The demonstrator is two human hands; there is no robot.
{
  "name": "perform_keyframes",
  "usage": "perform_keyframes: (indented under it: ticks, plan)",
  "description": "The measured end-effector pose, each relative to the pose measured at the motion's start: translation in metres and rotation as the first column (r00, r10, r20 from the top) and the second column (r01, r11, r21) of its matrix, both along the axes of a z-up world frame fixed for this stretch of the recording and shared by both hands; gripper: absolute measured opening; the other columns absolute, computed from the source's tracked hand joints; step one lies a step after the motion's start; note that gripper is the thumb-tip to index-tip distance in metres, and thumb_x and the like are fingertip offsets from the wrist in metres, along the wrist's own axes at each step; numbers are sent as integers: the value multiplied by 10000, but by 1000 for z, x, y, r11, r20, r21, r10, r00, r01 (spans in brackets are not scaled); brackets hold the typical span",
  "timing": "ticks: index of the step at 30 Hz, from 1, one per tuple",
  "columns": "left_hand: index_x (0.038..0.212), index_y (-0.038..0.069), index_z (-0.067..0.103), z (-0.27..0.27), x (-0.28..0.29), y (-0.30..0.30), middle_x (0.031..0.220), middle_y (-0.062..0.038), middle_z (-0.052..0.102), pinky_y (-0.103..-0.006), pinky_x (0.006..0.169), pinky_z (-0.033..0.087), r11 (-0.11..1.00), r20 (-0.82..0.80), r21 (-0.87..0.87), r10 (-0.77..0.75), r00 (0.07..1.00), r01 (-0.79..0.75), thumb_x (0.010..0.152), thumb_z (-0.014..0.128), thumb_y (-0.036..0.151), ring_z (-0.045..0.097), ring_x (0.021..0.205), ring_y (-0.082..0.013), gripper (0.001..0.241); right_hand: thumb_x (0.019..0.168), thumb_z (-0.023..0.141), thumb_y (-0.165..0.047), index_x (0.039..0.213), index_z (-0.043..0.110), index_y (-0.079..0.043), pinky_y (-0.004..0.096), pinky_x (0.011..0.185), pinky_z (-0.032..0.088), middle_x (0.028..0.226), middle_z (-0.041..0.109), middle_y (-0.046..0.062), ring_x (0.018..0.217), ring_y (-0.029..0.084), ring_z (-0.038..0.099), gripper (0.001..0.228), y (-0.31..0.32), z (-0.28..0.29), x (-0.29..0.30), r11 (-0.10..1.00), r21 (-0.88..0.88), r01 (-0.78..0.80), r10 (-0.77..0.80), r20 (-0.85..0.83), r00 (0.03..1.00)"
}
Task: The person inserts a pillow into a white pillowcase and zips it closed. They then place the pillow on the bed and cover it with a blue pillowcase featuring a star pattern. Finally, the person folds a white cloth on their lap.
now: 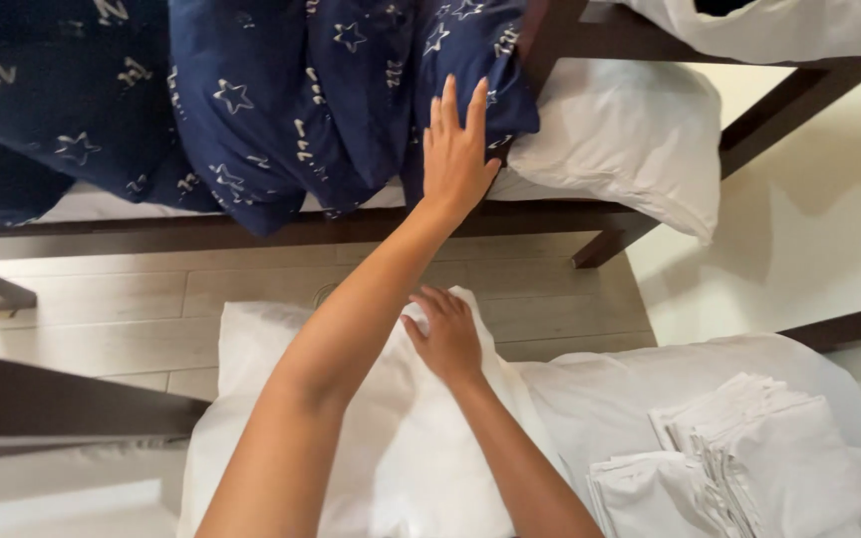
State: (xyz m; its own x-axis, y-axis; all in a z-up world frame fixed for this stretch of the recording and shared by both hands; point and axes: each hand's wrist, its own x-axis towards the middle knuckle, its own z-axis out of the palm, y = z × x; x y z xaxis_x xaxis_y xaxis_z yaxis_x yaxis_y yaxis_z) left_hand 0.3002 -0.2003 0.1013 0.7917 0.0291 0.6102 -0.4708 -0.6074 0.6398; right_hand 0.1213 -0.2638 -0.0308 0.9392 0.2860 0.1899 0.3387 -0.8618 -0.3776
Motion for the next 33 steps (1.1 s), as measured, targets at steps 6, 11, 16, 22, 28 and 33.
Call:
perform_keyframes:
  ticks: [6, 11, 16, 22, 28, 33]
  plan:
    - [1274, 167, 551, -12, 77, -20, 1622, -248, 265, -727, 906, 426, 930, -5, 323, 190, 982, -178, 578, 930, 252, 323, 1419, -543, 797, 927, 674, -305, 1270, 649, -90, 440, 1128, 352, 1345, 645, 71, 1293, 267, 540, 406, -4, 4, -3, 994, 104, 43, -42, -12, 999]
    - [948, 17, 639, -32, 131, 40, 917, -182, 667, -418, 779, 533, 888, 268, -442, 269, 925, -131, 743, 601, -75, 670, 861, -352, 229, 938, 687, -298, 1175, 705, -93, 424, 1098, 398, 1250, 697, 66, 1210, 251, 600, 314, -5, 12, -3, 978, 194, 71, -73, 3, 997]
    - [788, 56, 496, -14, 142, 93, 705, -19, 517, -312, 611, 461, 581, 79, -813, 181, 980, -41, 882, 602, -56, 501, 675, -124, 181, 943, 682, -298, 1139, 715, -100, 419, 1087, 412, 1192, 723, 50, 1162, 234, 628, 281, -4, 14, -4, 973, 220, 66, -68, 2, 998]
    - [875, 106, 540, 38, 81, 120, 742, 19, 538, -294, 546, 443, 177, 260, -950, -4, 966, 256, 978, 562, -16, 533, 653, -113, 161, 957, 667, -300, 1127, 719, -101, 416, 1069, 426, 1186, 725, 55, 1147, 242, 634, 267, -5, 14, -5, 967, 242, 75, -79, 7, 997]
    - [1085, 116, 610, 50, -74, 121, 1031, -53, 632, -370, 791, 605, -35, 258, -966, -175, 950, 256, 1013, 541, 22, 648, 946, -199, 138, 1023, 470, -445, 1309, 594, -127, 414, 1067, 473, 1341, 651, 78, 1206, 241, 638, 445, -23, -11, 9, 770, 551, 322, -175, -302, 937]
    - [1109, 67, 586, -3, -176, 143, 1137, -84, 628, -372, 947, 586, -156, 184, -976, -244, 952, 149, 1055, 538, 113, 636, 1076, -204, 85, 1010, 304, -663, 1545, 344, -133, 458, 1126, 418, 1557, 468, 173, 1357, 301, 543, 754, -51, -32, 22, 251, 903, 348, -56, -345, 937]
